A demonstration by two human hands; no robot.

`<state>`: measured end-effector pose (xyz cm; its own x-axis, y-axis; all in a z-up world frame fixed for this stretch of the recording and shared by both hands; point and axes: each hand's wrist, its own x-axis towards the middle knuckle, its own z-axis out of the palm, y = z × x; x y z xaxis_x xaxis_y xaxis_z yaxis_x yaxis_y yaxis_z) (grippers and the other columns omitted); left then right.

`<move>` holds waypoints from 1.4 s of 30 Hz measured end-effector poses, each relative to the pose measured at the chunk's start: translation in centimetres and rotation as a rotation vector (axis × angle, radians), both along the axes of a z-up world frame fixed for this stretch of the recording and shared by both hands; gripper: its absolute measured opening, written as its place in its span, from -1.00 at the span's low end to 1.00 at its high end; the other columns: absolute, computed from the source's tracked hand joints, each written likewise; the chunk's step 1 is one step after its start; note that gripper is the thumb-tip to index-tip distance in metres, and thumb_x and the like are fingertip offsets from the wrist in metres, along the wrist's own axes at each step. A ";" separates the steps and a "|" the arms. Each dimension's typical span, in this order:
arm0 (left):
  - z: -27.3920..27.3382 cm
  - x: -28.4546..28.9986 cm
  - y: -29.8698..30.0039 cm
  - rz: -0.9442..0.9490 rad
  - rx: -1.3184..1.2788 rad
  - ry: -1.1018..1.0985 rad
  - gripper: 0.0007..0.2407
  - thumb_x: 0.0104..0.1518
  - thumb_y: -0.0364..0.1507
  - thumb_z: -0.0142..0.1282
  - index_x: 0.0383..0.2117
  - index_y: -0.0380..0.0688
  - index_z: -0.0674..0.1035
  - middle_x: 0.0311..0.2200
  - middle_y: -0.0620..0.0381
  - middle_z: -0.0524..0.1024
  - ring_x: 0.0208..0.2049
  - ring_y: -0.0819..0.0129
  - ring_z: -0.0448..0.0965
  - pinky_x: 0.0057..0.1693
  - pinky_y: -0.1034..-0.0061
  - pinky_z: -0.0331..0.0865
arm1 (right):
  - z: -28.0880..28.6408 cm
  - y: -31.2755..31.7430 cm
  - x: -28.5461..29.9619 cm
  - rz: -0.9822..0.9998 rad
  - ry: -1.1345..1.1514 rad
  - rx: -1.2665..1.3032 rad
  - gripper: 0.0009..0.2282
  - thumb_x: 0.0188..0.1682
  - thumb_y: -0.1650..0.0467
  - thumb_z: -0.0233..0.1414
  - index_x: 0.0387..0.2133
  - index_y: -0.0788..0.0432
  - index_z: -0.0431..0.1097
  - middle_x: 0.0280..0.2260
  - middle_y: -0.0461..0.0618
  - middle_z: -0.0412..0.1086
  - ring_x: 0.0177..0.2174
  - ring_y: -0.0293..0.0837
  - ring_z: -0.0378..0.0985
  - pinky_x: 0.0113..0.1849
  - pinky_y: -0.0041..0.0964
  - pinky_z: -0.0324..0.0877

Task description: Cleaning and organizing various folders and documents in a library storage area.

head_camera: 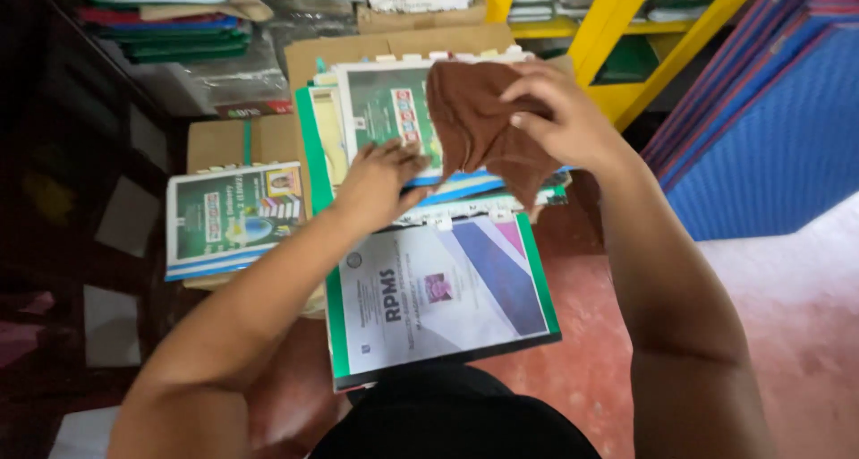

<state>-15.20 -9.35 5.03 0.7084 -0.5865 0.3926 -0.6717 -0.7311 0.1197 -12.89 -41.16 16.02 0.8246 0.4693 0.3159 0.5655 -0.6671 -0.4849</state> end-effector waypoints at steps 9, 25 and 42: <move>0.3 -1.4 0.2 -0.090 -0.339 -0.143 -0.76 0.10 -0.24 0.27 -0.31 -0.14 0.62 -0.19 -0.06 0.48 -0.13 -0.06 0.46 -0.01 0.00 0.25 | -3.2 15.4 5.0 -0.275 0.394 -0.401 -0.26 -0.01 -0.12 -0.37 0.40 -0.03 -0.10 0.38 0.28 -0.16 0.33 0.35 -0.17 0.21 0.39 -0.16; -0.8 -1.2 0.4 -0.100 -0.442 -0.160 -0.79 0.17 -0.27 0.24 -0.27 -0.15 0.71 -0.44 0.08 0.40 -0.43 0.03 0.41 -0.24 0.16 0.27 | -5.3 18.1 11.4 -0.368 0.020 -0.537 -0.37 0.17 -0.10 -0.20 0.01 0.21 0.46 0.02 0.26 0.43 0.01 0.28 0.45 -0.08 0.12 0.39; 0.7 -1.4 0.1 -0.074 -0.588 -0.098 -0.74 0.06 -0.31 0.32 -0.23 -0.14 0.57 -0.32 0.03 0.38 -0.23 0.05 0.40 -0.05 0.22 0.26 | -4.5 12.4 8.5 -0.524 0.176 -0.362 -0.54 0.15 0.08 -0.13 0.19 0.07 0.17 0.19 0.22 0.11 0.14 0.22 0.11 0.05 0.22 0.08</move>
<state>-16.57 -9.26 5.72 0.6185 -0.2974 0.7274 -0.7463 -0.5120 0.4253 -4.39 -28.78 11.48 0.9977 0.0427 0.0529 0.0540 -0.9708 -0.2338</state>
